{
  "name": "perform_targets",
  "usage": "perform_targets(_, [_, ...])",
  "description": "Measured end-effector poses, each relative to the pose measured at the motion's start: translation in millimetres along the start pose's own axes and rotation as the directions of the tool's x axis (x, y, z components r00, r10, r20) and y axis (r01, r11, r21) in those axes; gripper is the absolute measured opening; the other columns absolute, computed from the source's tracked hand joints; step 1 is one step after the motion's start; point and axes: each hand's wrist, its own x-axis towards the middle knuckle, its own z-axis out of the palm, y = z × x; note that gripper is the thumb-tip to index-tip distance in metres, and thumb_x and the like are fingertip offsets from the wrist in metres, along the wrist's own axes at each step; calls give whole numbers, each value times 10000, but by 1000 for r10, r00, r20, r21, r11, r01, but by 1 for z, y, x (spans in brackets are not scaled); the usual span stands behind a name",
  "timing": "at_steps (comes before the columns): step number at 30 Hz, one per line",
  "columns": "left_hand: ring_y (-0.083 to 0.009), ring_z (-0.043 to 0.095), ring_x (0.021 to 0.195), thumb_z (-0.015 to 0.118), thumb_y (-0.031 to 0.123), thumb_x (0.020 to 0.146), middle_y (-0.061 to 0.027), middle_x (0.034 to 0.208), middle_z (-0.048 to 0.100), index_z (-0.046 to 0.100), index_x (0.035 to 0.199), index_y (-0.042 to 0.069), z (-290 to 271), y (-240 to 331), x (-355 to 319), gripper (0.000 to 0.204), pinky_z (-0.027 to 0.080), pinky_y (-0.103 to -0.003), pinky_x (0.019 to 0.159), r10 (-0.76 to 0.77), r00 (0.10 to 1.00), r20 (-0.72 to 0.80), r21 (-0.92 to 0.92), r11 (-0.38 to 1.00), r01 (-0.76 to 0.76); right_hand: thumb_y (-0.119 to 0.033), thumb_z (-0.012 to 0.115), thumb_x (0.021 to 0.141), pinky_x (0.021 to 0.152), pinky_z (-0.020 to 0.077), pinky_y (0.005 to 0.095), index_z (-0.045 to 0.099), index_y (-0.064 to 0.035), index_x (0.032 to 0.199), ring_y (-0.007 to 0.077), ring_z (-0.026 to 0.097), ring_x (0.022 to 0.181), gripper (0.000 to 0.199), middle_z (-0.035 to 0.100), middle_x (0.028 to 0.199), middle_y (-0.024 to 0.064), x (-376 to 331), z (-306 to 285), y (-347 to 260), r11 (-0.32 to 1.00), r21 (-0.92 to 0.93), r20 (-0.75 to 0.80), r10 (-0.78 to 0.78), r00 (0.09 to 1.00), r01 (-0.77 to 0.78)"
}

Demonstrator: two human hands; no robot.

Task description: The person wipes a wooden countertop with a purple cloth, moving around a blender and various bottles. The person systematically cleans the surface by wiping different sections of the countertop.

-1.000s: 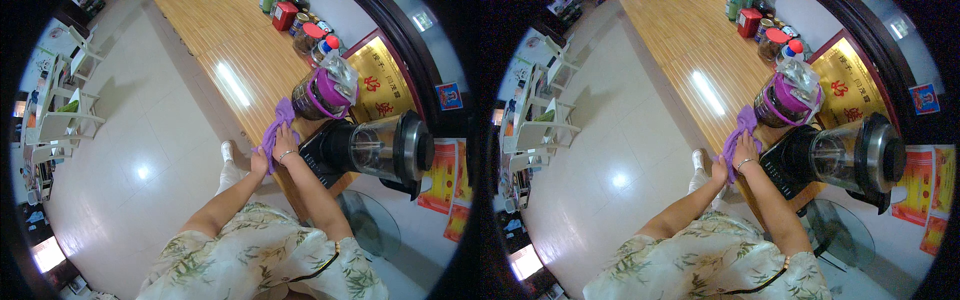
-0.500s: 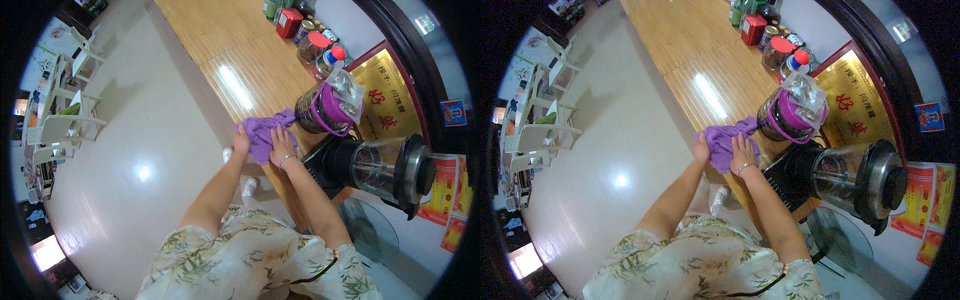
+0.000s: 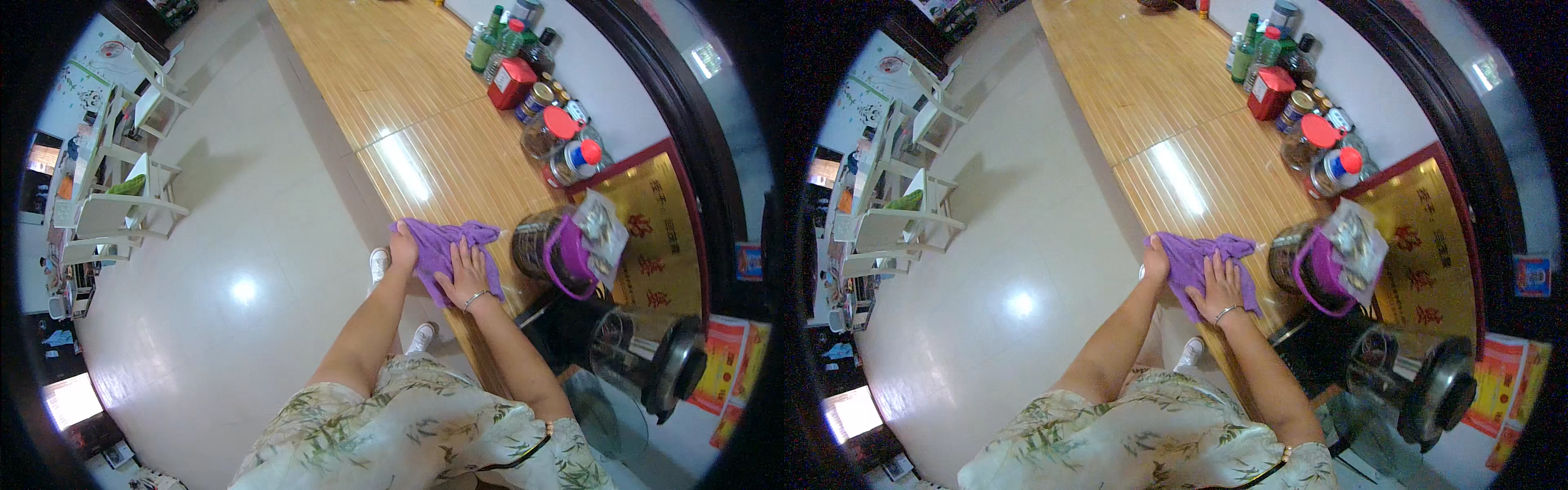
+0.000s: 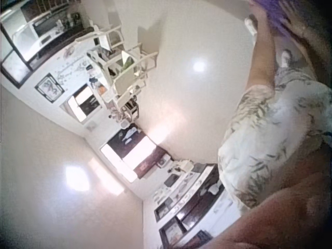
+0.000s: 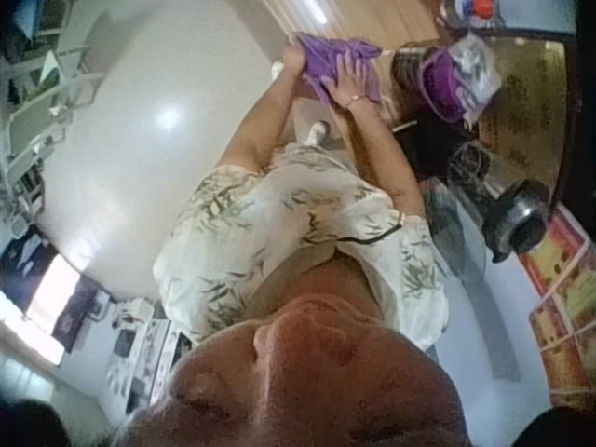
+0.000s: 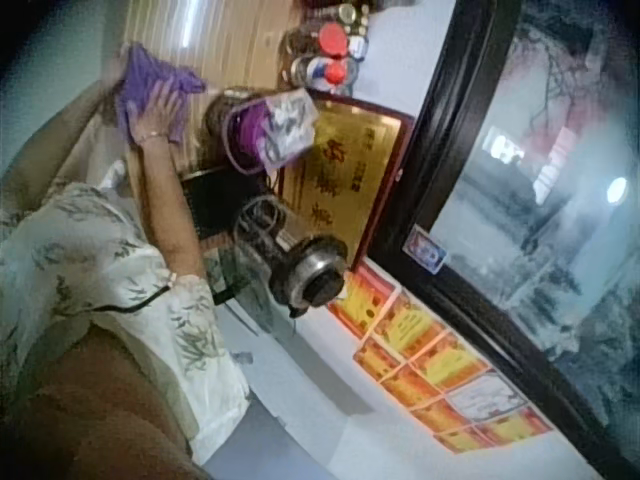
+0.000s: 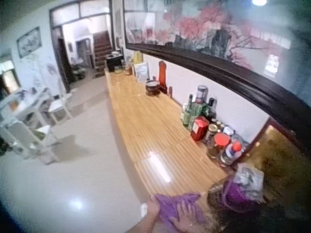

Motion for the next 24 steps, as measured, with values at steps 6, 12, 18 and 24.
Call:
perform_targets(6, [-481,572,1025,303,412,992,-350,1033,599,590,1077,-78,-8,27,125,574,452,-486,864,25,994,-107,68,998,-18,-551,466,886,1148,62,520,204,-7,1471,496,122,1385,840,97,1548,231,109,-21,-40,1000,5,-13,-31,999,31])
perform_targets(12, [-422,583,1060,292,454,999,-299,1102,611,563,1159,-62,-26,27,178,605,435,-446,917,-34,993,109,-148,988,50,-555,445,897,1156,68,498,221,-28,1473,473,106,1399,813,99,1554,217,177,-52,-59,998,61,58,-2,998,-2])
perform_targets(18, [-448,521,1141,255,481,999,-348,1158,553,534,1160,-116,-24,15,81,678,387,-442,995,-174,966,193,17,985,174,-584,484,860,1155,66,501,211,-25,1475,455,111,1408,874,74,1564,195,143,-38,-36,1000,-5,47,10,999,-9])
perform_targets(24, [-515,536,1019,262,482,997,-361,1029,579,562,1044,-94,-5,25,105,650,425,-506,893,-162,987,-17,-18,987,162,-624,494,836,1149,45,524,181,9,1474,471,112,1403,951,68,1554,233,161,-39,-57,995,-70,48,68,997,-65])
